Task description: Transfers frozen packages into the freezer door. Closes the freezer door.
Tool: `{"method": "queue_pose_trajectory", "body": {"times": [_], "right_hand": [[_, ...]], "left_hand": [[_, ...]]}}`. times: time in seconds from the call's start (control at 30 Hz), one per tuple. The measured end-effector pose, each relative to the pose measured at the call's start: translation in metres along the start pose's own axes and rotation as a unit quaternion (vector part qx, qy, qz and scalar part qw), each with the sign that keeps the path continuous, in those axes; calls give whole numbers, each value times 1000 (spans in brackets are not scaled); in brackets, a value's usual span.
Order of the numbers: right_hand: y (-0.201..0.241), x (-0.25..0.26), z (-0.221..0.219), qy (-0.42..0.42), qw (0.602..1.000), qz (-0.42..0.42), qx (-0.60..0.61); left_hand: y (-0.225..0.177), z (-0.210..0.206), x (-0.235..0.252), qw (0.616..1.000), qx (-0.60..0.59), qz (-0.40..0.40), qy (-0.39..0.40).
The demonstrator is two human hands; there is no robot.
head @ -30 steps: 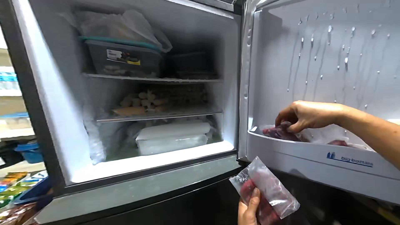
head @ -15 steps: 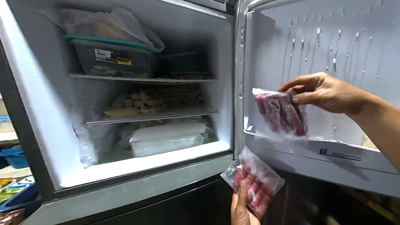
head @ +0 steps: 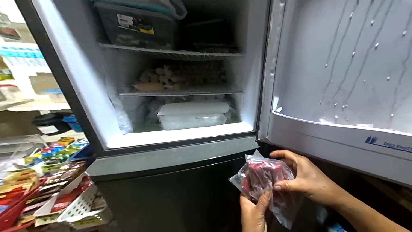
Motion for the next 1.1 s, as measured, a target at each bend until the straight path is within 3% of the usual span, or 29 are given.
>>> {"method": "queue_pose_trajectory", "body": {"times": [0.13,0.2,0.27,0.33,0.4,0.47,0.53,0.63,0.73,0.83,0.9,1.0,1.1], "right_hand": [[-36,-1,-19,29,999,-31,10],[-38,-2,-20,11,1000,6,26],[-25,-4,-12,-63,992,110,-8],[-4,-12,-10,-142,945,283,-83],[7,-23,-27,-151,873,441,-143],[-3,-36,-59,-98,825,512,-219],[-23,-50,-90,17,817,508,-273],[-38,-60,-92,117,856,448,-229],[-58,-42,-58,9,954,281,-101],[-89,-29,-52,-81,993,85,4],[-91,-34,-60,-122,987,92,39],[-83,-53,-70,-188,961,194,59],[-99,-65,-62,-250,940,129,192]], "left_hand": [[13,35,-1,998,34,-11,-48],[17,53,0,996,46,27,-66],[24,70,-2,992,46,100,-63],[33,82,-7,985,19,167,-45],[37,83,-13,979,-21,203,13],[30,78,-20,978,-52,197,46],[21,78,-21,979,-98,170,62],[23,93,-20,986,-19,162,-36],[20,93,-19,990,13,135,-32],[19,89,-19,994,73,77,-19],[19,89,-17,992,114,25,-40],[30,97,-15,995,66,21,-67],[42,98,-16,995,5,87,-49]]}}
Point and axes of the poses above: each hand's wrist, its own x-axis towards the middle knuckle, its own z-axis out of the back of the hand, y = z × x, the point moved 9 cm from there along x, towards the middle knuckle, and after that the axes turned 5 degrees about z, right-handed, at the moved point
